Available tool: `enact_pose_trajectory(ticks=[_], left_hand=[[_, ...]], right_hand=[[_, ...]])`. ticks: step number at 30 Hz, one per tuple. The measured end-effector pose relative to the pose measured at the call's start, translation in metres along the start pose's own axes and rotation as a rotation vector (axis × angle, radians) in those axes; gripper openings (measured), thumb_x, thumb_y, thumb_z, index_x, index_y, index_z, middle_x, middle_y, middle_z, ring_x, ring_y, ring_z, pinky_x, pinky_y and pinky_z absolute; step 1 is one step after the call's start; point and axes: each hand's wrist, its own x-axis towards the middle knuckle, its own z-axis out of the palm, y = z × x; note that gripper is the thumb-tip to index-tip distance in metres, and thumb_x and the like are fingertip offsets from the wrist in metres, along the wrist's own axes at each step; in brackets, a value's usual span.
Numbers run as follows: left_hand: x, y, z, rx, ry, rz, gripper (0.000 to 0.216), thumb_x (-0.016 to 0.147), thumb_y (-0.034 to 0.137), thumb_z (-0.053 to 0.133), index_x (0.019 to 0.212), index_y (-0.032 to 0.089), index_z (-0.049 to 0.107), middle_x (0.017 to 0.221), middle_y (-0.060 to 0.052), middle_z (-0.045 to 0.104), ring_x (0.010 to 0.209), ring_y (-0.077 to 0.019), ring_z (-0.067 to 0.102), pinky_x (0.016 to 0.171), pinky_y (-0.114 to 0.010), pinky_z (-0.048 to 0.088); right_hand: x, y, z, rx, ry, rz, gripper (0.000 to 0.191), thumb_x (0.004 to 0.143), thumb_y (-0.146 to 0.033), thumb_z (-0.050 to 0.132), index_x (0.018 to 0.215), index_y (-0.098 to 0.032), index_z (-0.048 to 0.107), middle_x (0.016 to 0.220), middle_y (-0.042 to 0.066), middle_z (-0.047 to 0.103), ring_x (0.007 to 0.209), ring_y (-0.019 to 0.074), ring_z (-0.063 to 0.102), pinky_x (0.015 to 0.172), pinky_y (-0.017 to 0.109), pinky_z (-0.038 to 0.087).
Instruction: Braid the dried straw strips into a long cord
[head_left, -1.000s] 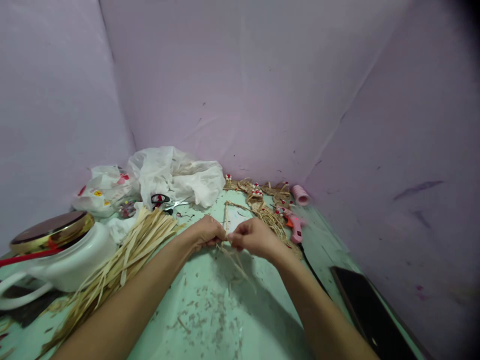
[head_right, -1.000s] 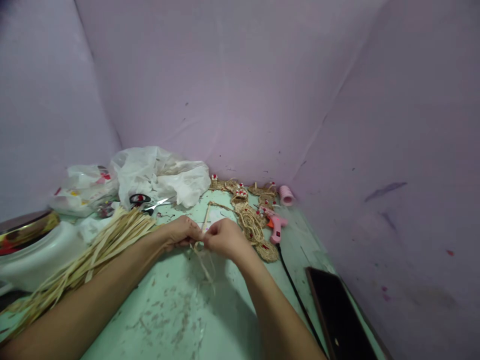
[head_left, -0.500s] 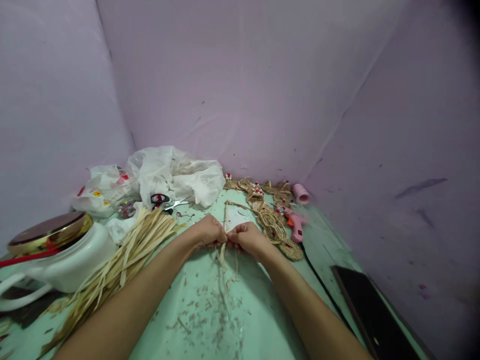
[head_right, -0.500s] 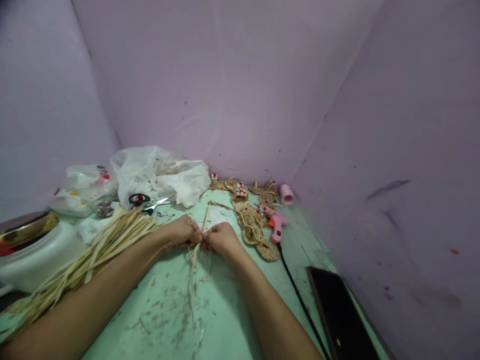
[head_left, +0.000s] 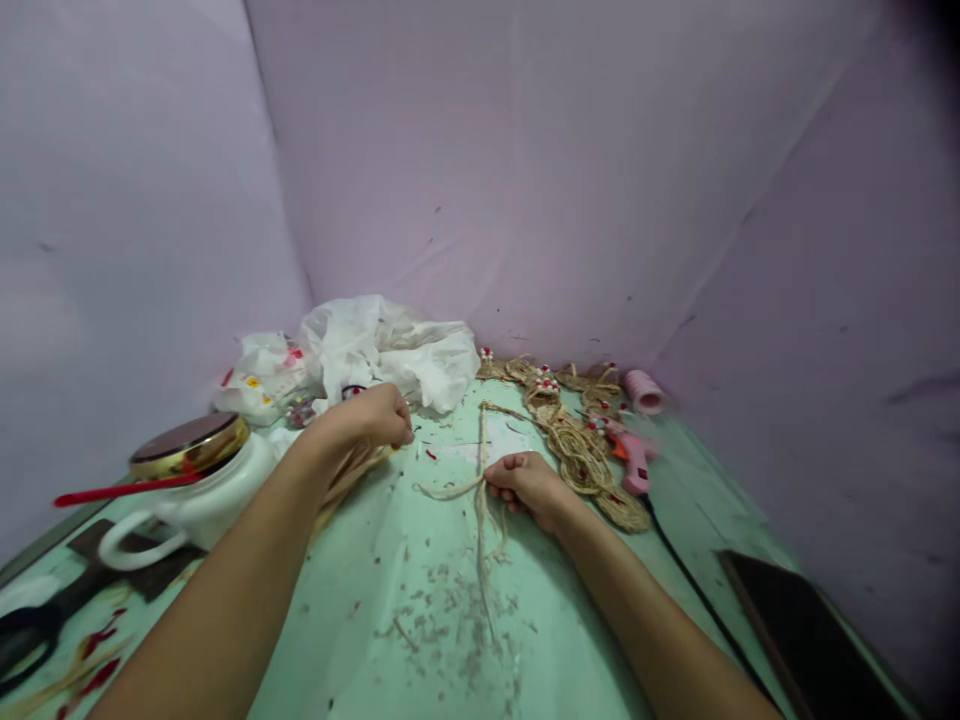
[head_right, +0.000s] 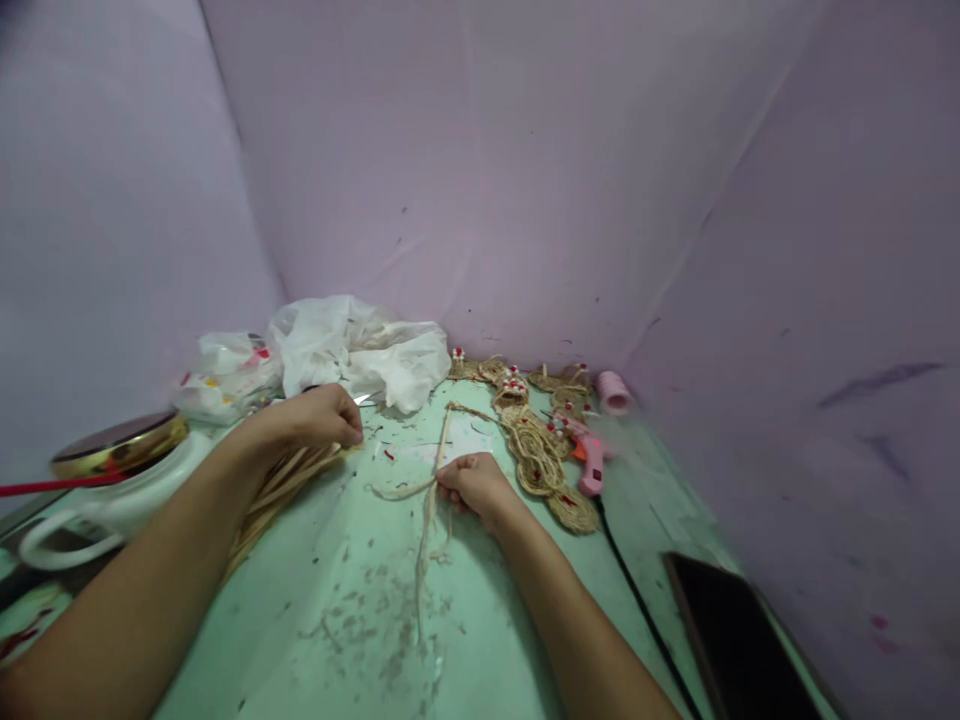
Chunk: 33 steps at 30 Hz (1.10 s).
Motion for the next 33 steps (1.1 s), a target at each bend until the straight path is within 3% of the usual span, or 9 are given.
enact_pose_trajectory(ticks=[2,4,9,13,18,23,26,30,33], left_hand=[[-0.006,-0.008,-0.013,0.101,0.048,-0.058,0.016,0.05,0.018,0.052,0.061,0.014,0.064,0.058,-0.002,0.059,0.056,-0.0128,0.05,0.051,-0.02,0.033],[-0.008,-0.015,-0.017,0.184,0.02,-0.1,0.016,0.049,0.018,0.052,0.059,0.015,0.063,0.058,-0.003,0.059,0.056,-0.0142,0.051,0.05,-0.021,0.033],[0.003,-0.023,0.0,0.307,-0.064,-0.154,0.015,0.044,0.026,0.061,0.055,0.015,0.06,0.062,-0.007,0.06,0.056,-0.0185,0.053,0.052,-0.026,0.036],[0.008,-0.019,0.009,0.346,0.048,-0.199,0.016,0.041,0.02,0.062,0.056,0.015,0.06,0.061,-0.01,0.06,0.061,-0.0212,0.054,0.058,-0.028,0.038],[0.003,0.011,0.018,0.239,0.143,-0.094,0.013,0.049,0.019,0.055,0.059,0.017,0.063,0.061,-0.007,0.06,0.059,-0.0174,0.053,0.057,-0.025,0.036],[0.005,0.041,0.054,0.168,0.209,0.095,0.015,0.055,0.023,0.052,0.06,0.017,0.065,0.06,-0.007,0.059,0.053,-0.0143,0.048,0.052,-0.024,0.032],[0.011,0.042,0.068,0.051,0.121,0.147,0.013,0.052,0.021,0.052,0.057,0.015,0.063,0.052,-0.003,0.056,0.048,-0.0118,0.045,0.048,-0.022,0.029],[0.017,0.037,0.071,-0.091,-0.013,0.166,0.012,0.05,0.022,0.053,0.056,0.015,0.062,0.049,0.0,0.053,0.047,-0.0106,0.044,0.046,-0.02,0.029],[0.021,0.037,0.072,-0.041,0.109,0.125,0.012,0.053,0.02,0.052,0.055,0.014,0.062,0.05,-0.002,0.054,0.05,-0.0117,0.046,0.048,-0.021,0.03]], right_hand=[[0.001,0.001,-0.001,-0.001,-0.002,0.006,0.012,0.063,-0.013,0.055,0.052,-0.012,0.051,0.042,-0.003,0.049,0.033,0.003,0.034,0.031,0.015,0.027],[0.001,0.001,-0.001,0.006,-0.011,0.015,0.013,0.064,-0.014,0.055,0.052,-0.012,0.051,0.042,-0.003,0.049,0.033,0.0029,0.034,0.031,0.015,0.027],[-0.001,-0.001,-0.001,0.009,-0.018,0.017,0.016,0.063,-0.015,0.056,0.049,-0.012,0.05,0.043,-0.002,0.049,0.033,0.0025,0.034,0.031,0.015,0.026],[-0.002,-0.001,0.0,0.012,-0.017,0.017,0.016,0.063,-0.015,0.057,0.049,-0.012,0.05,0.042,-0.003,0.048,0.033,0.0025,0.033,0.031,0.015,0.025],[-0.001,-0.001,0.0,0.027,-0.018,0.009,0.012,0.063,-0.013,0.056,0.052,-0.011,0.052,0.043,-0.002,0.05,0.034,0.0026,0.034,0.031,0.015,0.027],[-0.002,-0.002,-0.001,0.058,-0.035,-0.009,0.012,0.064,-0.012,0.054,0.053,-0.011,0.053,0.043,-0.002,0.049,0.033,0.0028,0.033,0.032,0.015,0.027],[-0.003,-0.003,-0.001,0.062,-0.032,-0.011,0.013,0.063,-0.01,0.054,0.05,-0.011,0.052,0.042,-0.002,0.049,0.033,0.0028,0.033,0.032,0.016,0.026],[-0.003,-0.003,-0.001,0.068,-0.036,-0.007,0.013,0.063,-0.012,0.054,0.051,-0.011,0.052,0.04,-0.003,0.048,0.033,0.003,0.033,0.032,0.016,0.027],[-0.003,-0.003,-0.001,0.071,-0.036,-0.005,0.012,0.064,-0.012,0.054,0.052,-0.011,0.053,0.041,-0.003,0.049,0.033,0.003,0.034,0.032,0.016,0.028]])
